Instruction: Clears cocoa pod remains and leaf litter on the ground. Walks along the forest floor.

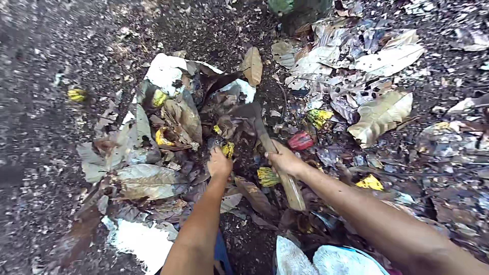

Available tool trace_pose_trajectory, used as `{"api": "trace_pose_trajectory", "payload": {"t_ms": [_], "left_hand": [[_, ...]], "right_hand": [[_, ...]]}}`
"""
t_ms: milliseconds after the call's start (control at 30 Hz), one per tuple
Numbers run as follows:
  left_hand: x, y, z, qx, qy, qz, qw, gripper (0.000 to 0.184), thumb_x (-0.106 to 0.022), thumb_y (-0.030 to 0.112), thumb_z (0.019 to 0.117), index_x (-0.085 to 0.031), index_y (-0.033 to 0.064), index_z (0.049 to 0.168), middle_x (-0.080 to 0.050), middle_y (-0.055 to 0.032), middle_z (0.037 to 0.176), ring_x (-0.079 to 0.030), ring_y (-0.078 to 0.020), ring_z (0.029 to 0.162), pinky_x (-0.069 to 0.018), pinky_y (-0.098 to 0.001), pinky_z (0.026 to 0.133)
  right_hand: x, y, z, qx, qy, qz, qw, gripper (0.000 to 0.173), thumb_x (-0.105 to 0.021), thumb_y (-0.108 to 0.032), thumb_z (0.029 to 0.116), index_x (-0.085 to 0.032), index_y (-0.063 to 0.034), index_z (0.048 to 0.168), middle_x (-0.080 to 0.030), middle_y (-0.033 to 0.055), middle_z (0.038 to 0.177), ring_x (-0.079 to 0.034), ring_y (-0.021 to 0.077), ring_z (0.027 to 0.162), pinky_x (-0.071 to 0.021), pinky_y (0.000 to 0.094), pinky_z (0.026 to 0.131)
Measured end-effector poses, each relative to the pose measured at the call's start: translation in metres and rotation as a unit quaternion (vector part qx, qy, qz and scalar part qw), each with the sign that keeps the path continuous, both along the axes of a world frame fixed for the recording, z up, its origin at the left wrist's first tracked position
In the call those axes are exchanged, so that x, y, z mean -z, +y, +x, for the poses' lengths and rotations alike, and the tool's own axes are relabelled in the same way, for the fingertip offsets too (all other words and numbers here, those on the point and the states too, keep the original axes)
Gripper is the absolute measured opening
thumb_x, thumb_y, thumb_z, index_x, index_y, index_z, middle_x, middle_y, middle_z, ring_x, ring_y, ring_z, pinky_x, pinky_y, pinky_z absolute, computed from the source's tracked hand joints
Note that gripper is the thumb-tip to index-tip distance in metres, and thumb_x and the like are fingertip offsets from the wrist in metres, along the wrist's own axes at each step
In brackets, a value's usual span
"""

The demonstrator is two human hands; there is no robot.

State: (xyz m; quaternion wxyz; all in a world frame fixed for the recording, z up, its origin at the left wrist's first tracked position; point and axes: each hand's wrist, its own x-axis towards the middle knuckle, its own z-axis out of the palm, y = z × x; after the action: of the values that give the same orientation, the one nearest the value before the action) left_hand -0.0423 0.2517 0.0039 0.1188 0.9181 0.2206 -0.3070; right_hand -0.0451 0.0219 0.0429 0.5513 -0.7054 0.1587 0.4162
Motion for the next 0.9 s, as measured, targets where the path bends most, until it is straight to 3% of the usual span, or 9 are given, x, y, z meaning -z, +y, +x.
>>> {"api": "trace_pose_trajectory", "payload": {"t_ms": [167,333,400,467,500,567,667,767,900], "left_hand": [[-0.039,0.036,-0.025,-0.057,-0.095,-0.049,0.993,0.077,-0.079,0.032,0.0844,-0.046,0.0028,0.147,-0.049,-0.0213,0.148,-0.057,-0.0355,0.130,-0.0517,-0.0524,0.104],[-0.091,0.112,-0.037,-0.096,-0.238,-0.011,0.966,0.073,-0.080,0.030,0.0861,-0.048,-0.0015,0.144,-0.054,-0.0300,0.140,-0.060,-0.0460,0.121,-0.0497,-0.0661,0.098],[-0.107,0.152,-0.032,-0.116,-0.229,0.026,0.966,0.074,-0.078,0.031,0.0889,-0.046,0.0008,0.148,-0.051,-0.0316,0.143,-0.055,-0.0498,0.127,-0.0450,-0.0698,0.102],[-0.119,0.179,-0.034,-0.130,-0.229,0.045,0.964,0.081,-0.079,0.032,0.0881,-0.041,0.0014,0.153,-0.042,-0.0336,0.152,-0.042,-0.0536,0.138,-0.0359,-0.0715,0.110],[-0.123,0.183,-0.037,-0.128,-0.235,0.053,0.962,0.084,-0.079,0.034,0.0881,-0.039,0.0015,0.155,-0.035,-0.0323,0.157,-0.035,-0.0537,0.143,-0.0319,-0.0711,0.113],[-0.121,0.172,-0.055,-0.088,-0.258,0.047,0.961,0.079,-0.074,0.033,0.0908,-0.040,0.0020,0.154,-0.035,-0.0300,0.159,-0.035,-0.0519,0.145,-0.0312,-0.0688,0.114],[-0.098,0.125,-0.085,-0.047,-0.226,-0.077,0.970,0.052,-0.063,0.027,0.0997,-0.054,0.0003,0.144,-0.055,-0.0277,0.142,-0.054,-0.0435,0.131,-0.0418,-0.0628,0.110],[-0.062,0.074,-0.108,-0.104,-0.133,-0.204,0.964,0.040,-0.060,0.021,0.1022,-0.060,0.0029,0.138,-0.066,-0.0188,0.132,-0.066,-0.0313,0.117,-0.0507,-0.0541,0.103],[-0.011,0.032,-0.121,-0.166,-0.146,-0.255,0.941,0.064,-0.065,0.023,0.0980,-0.042,0.0015,0.153,-0.047,-0.0241,0.152,-0.048,-0.0357,0.139,-0.0384,-0.0529,0.116]], "right_hand": [[-0.041,0.016,-0.030,-0.003,0.057,0.126,0.990,0.060,-0.048,-0.021,0.1092,-0.020,-0.0196,0.162,-0.057,0.0072,0.087,-0.058,0.0160,0.057,-0.0553,0.0322,0.052],[-0.069,0.081,0.006,-0.133,-0.046,0.131,0.981,0.061,-0.048,-0.026,0.1095,-0.020,-0.0208,0.163,-0.060,0.0097,0.092,-0.060,0.0159,0.060,-0.0564,0.0328,0.057],[-0.068,0.113,0.028,-0.202,-0.136,0.048,0.969,0.066,-0.051,-0.028,0.1087,-0.016,-0.0246,0.165,-0.065,0.0173,0.102,-0.065,0.0255,0.073,-0.0570,0.0442,0.068],[-0.067,0.125,0.043,-0.226,-0.225,-0.004,0.948,0.070,-0.055,-0.026,0.1068,-0.018,-0.0230,0.166,-0.069,0.0236,0.116,-0.070,0.0389,0.095,-0.0561,0.0604,0.083],[-0.069,0.122,0.047,-0.226,-0.246,-0.013,0.942,0.070,-0.055,-0.025,0.1067,-0.018,-0.0230,0.166,-0.068,0.0238,0.119,-0.070,0.0405,0.099,-0.0552,0.0624,0.086],[-0.067,0.095,0.051,-0.201,-0.241,-0.003,0.949,0.070,-0.054,-0.025,0.1072,-0.017,-0.0261,0.166,-0.067,0.0220,0.120,-0.070,0.0362,0.089,-0.0580,0.0573,0.078],[-0.054,0.009,0.053,-0.064,-0.220,0.005,0.973,0.068,-0.055,-0.025,0.1066,-0.020,-0.0283,0.165,-0.068,0.0172,0.106,-0.065,0.0259,0.066,-0.0581,0.0457,0.060],[-0.039,-0.101,0.069,0.114,-0.198,-0.018,0.973,0.063,-0.049,-0.025,0.1086,-0.020,-0.0244,0.164,-0.066,0.0115,0.099,-0.061,0.0188,0.064,-0.0554,0.0371,0.057],[-0.012,-0.217,0.091,0.310,-0.139,-0.078,0.937,0.053,-0.041,-0.032,0.1117,-0.022,-0.0233,0.161,-0.060,0.0065,0.094,-0.059,0.0148,0.063,-0.0543,0.0316,0.056]]}}
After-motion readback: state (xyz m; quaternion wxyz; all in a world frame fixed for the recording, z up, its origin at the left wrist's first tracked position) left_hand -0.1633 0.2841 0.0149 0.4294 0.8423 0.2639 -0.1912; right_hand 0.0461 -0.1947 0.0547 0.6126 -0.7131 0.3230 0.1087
